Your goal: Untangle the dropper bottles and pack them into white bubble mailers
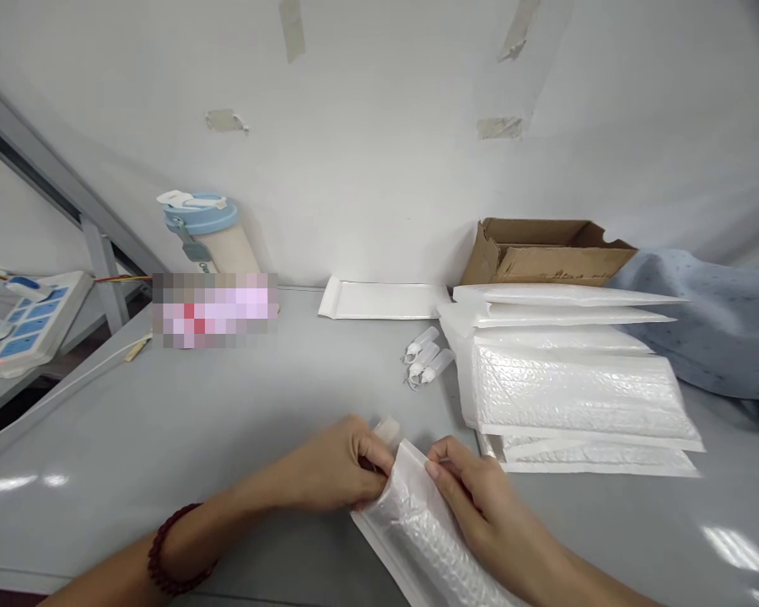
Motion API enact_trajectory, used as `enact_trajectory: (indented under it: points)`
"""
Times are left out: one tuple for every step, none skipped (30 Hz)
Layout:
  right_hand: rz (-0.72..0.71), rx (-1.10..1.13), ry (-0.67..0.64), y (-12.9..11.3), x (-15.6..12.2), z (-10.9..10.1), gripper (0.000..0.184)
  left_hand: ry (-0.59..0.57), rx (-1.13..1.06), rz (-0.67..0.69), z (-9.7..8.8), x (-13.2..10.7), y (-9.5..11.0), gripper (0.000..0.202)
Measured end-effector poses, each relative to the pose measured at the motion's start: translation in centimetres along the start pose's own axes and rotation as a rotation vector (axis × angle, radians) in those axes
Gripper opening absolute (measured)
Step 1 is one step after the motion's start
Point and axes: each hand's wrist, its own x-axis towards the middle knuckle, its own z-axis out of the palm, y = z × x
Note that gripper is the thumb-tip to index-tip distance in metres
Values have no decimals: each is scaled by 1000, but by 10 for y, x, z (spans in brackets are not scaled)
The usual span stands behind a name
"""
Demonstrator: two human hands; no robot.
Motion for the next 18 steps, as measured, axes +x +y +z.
enact_trajectory:
  points:
    - [-13,7,2,0,0,1,24,-21,-10,-15,-1,0,0,18]
    - [-22,10,10,0,0,1,24,-17,6,-22,-2,-1,1,19]
    - [-27,10,23,1,0,1,24,25,40,-20,-4,-2,3,20]
    - [-25,8,40,1,0,0,23,106,79,-6,-5,-4,5,21]
    - [-19,6,59,2,0,-1,23,208,114,22,-6,-5,7,23]
    - [-11,5,79,3,1,-2,22,300,139,55,-7,-7,9,26]
    - [-3,6,96,3,1,-3,22,366,150,86,-8,-8,12,29]
    - [4,11,107,4,2,-3,23,390,154,106,-7,-10,14,33]
    - [8,18,116,4,2,-3,23,376,161,113,-7,-11,16,36]
    - [8,25,121,4,3,-3,23,336,169,107,-6,-12,17,39]
    - [5,33,125,3,3,-2,23,285,175,90,-5,-12,18,41]
    - [0,39,126,3,3,-1,23,239,170,69,-4,-13,18,41]
    - [-5,43,129,3,3,0,23,198,151,53,-3,-12,19,40]
    - [-12,46,133,2,3,1,23,154,120,42,-3,-12,18,40]
    - [-20,50,136,1,2,2,22,110,78,37,-3,-12,18,39]
    - [-30,54,136,1,1,4,22,65,34,37,-4,-11,17,38]
    - [-39,60,134,0,0,5,22,13,-5,43,-5,-10,17,37]
    - [-49,68,126,0,-2,6,22,-43,-37,54,-6,-10,16,36]
